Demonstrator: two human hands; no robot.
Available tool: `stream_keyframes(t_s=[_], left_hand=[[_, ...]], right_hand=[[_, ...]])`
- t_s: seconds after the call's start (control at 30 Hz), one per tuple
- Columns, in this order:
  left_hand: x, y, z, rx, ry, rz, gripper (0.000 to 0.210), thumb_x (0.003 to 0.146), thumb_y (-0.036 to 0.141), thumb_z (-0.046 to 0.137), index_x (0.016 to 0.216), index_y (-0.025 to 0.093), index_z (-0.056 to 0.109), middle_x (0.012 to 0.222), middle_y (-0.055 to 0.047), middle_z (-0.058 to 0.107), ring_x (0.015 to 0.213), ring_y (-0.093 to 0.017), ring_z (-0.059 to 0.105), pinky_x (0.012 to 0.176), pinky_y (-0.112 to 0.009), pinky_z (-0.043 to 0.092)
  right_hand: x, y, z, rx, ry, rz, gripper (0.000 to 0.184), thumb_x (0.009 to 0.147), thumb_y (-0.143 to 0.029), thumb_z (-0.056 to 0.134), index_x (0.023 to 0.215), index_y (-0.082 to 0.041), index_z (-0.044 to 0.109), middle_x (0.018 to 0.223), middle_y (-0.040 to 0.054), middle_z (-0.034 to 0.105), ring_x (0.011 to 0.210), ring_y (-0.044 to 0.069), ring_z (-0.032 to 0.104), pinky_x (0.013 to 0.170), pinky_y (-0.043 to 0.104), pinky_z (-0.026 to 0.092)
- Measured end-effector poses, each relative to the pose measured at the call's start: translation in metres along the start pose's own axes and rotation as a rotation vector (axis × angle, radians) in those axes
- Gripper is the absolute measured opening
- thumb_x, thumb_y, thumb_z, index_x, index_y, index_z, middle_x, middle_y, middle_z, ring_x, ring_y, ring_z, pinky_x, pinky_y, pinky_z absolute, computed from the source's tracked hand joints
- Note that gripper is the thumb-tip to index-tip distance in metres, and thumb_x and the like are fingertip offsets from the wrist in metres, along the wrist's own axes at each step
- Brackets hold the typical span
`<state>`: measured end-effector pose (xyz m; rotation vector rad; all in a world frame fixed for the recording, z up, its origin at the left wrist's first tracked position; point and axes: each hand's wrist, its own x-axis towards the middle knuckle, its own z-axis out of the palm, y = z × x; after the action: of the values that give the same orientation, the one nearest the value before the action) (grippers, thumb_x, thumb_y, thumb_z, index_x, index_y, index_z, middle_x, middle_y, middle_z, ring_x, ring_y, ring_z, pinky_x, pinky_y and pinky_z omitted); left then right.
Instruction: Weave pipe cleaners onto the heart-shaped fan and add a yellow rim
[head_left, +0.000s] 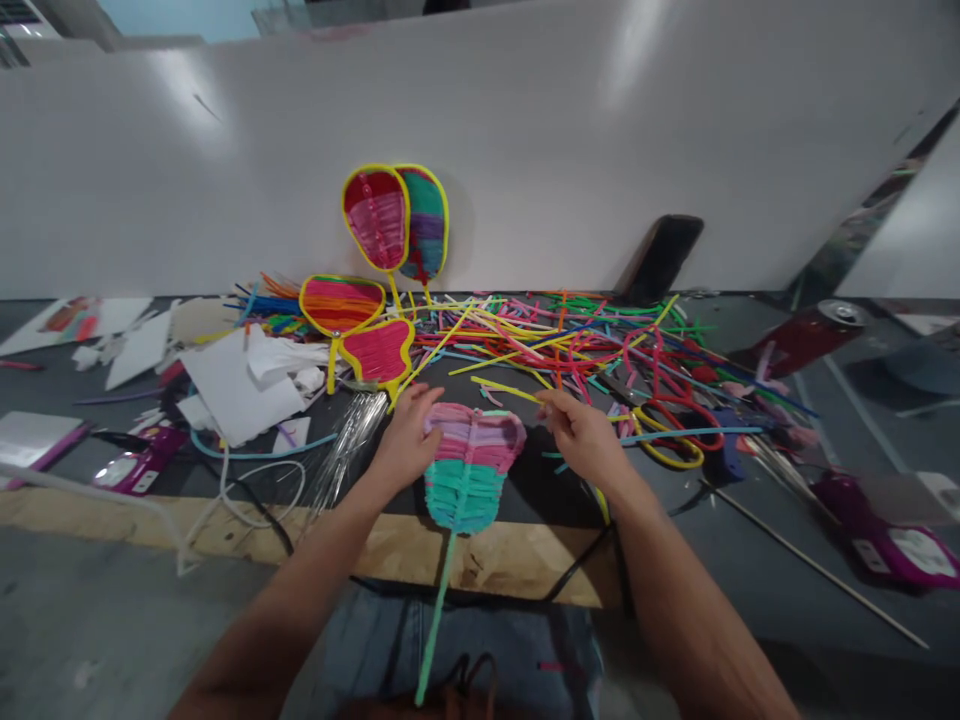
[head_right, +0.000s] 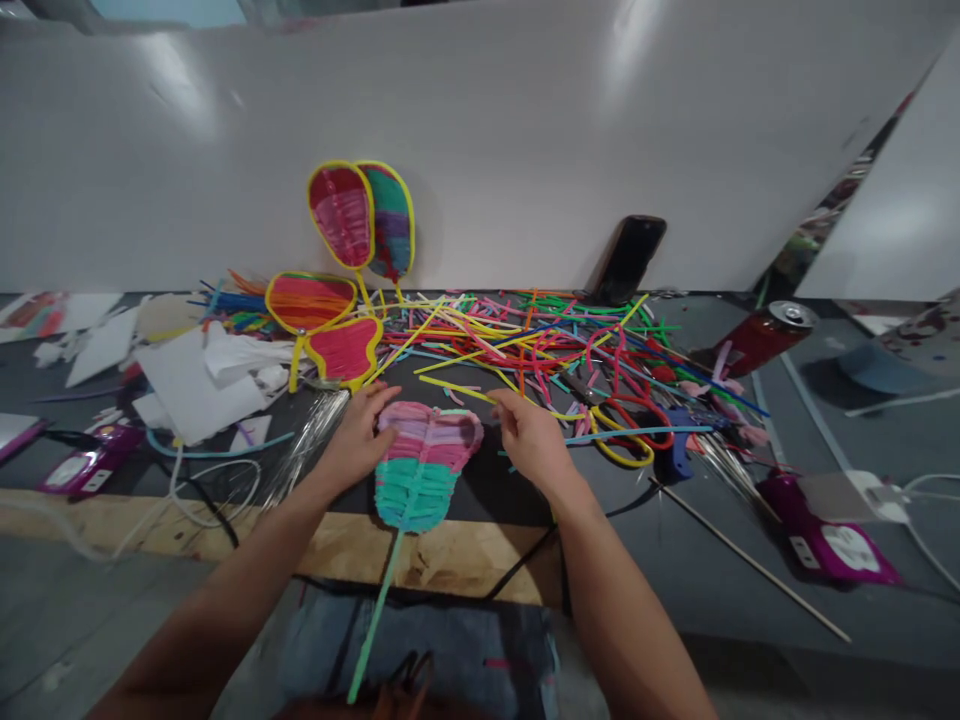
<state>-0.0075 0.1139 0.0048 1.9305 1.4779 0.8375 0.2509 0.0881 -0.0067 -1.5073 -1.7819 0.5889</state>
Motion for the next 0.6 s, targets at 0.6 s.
stream_keyframes(t_s=[0.6], left_hand=[[0.025, 0.009, 0.024, 0.521, -0.339, 0.357, 0.022, 0.086, 0.024, 0.050, 0.099, 0.021, 0.068, 0.102, -0.005, 0.070, 0.094, -0.021, 0.060, 0.083, -0.034, 0.044]], right_hand=[[0.000, -0.001, 0.003, -0.059, 0.047, 0.014, 0.026, 0.083, -0.027, 0.045, 0.093, -0.018, 0.067, 0.082, 0.0064, 0.071, 0.070, 0.018, 0.063, 0.061, 0.026, 0.043]])
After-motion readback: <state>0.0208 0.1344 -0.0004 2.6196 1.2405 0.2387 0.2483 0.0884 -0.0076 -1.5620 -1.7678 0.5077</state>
